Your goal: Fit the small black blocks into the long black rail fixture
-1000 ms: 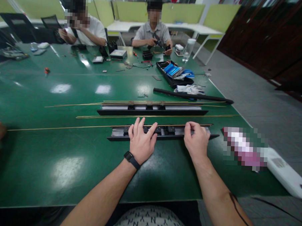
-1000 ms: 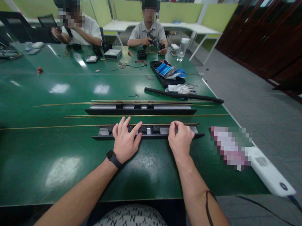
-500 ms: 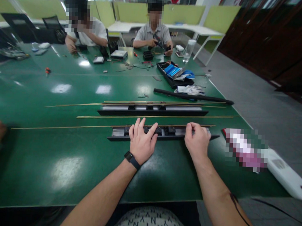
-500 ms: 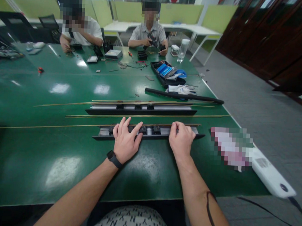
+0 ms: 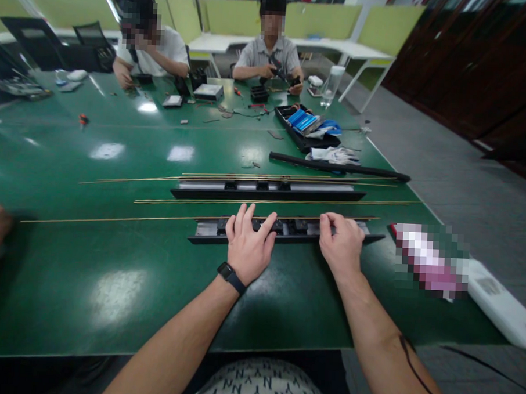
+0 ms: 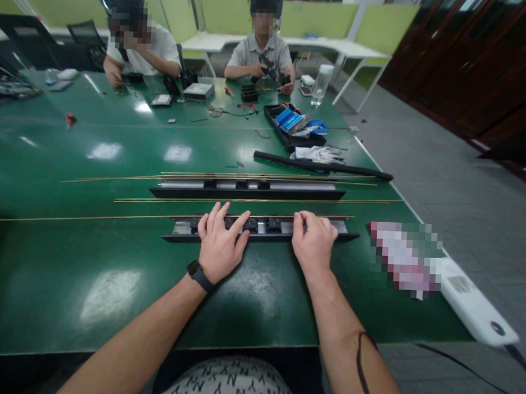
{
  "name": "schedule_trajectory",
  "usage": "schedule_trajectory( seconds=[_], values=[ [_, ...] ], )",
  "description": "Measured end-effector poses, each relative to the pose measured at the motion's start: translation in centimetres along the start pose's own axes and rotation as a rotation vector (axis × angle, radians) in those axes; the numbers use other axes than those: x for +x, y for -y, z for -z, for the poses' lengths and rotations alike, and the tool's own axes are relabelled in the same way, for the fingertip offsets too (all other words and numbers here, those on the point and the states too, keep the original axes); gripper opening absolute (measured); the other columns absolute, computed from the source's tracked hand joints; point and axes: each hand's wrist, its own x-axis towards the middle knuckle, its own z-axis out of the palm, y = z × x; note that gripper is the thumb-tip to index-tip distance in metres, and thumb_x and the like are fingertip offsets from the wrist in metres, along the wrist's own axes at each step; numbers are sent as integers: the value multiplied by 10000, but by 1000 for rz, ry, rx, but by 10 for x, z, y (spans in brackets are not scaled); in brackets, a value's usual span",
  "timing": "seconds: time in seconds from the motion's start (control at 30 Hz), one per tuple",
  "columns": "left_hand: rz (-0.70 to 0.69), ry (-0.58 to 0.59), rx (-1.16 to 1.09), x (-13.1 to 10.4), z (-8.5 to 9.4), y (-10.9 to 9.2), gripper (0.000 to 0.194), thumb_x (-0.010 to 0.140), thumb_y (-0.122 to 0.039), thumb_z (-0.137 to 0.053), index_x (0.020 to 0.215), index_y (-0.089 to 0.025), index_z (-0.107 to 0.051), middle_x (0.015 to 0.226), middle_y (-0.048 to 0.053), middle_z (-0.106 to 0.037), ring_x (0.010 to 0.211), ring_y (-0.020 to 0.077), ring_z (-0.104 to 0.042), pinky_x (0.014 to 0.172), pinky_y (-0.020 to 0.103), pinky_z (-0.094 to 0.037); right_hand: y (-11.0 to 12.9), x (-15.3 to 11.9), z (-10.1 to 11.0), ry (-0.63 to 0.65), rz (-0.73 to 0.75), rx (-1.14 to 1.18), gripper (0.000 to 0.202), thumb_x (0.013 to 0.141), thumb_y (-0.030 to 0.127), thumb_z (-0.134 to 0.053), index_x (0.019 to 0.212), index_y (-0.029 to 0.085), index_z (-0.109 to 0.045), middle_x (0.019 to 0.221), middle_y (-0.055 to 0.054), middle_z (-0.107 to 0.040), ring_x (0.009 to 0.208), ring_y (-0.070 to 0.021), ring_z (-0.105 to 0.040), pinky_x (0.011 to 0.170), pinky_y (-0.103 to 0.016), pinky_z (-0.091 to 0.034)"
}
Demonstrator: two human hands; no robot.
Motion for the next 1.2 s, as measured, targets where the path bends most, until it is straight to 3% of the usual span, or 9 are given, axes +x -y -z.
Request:
schedule_trajectory(
  seconds=[0.23, 0.5, 0.87, 1.2],
  values=[
    [0, 0, 3, 0, 1, 0, 435, 1010, -370, -592, 1443, -369, -636, 1599, 166, -465, 1557, 372, -339, 1222, 602, -285, -8, 1, 2, -41, -86, -26, 325, 1008, 438, -478, 995, 224, -721, 919, -83, -759, 950, -273, -613, 893, -410, -351],
    [2, -6, 2, 0, -1, 1, 448, 1004, -371, -604, 1451, -378, -627, 1603, 156, -464, 1557, 367, -342, 1229, 603, -275, 4, -1, 0, 32, 18, 34, 340, 1022, 458, -487, 1014, 232, -741, 905, -53, -769, 892, -233, -628, 866, -380, -348],
    [-5, -3, 7, 0, 0, 1, 435, 1014, -371, -587, 1446, -373, -633, 1599, 164, -467, 1558, 368, -341, 1230, 602, -274, -4, 0, 1, -18, -61, -21, 334, 1022, 439, -480, 997, 216, -727, 912, -81, -764, 912, -259, -621, 881, -399, -354],
    [-4, -5, 4, 0, 0, 0, 434, 1016, -373, -585, 1446, -372, -633, 1598, 171, -464, 1560, 367, -338, 1229, 603, -276, 0, -1, -1, 0, 9, -13, 325, 1023, 456, -509, 982, 225, -734, 892, -56, -762, 907, -244, -626, 856, -379, -345]
  ],
)
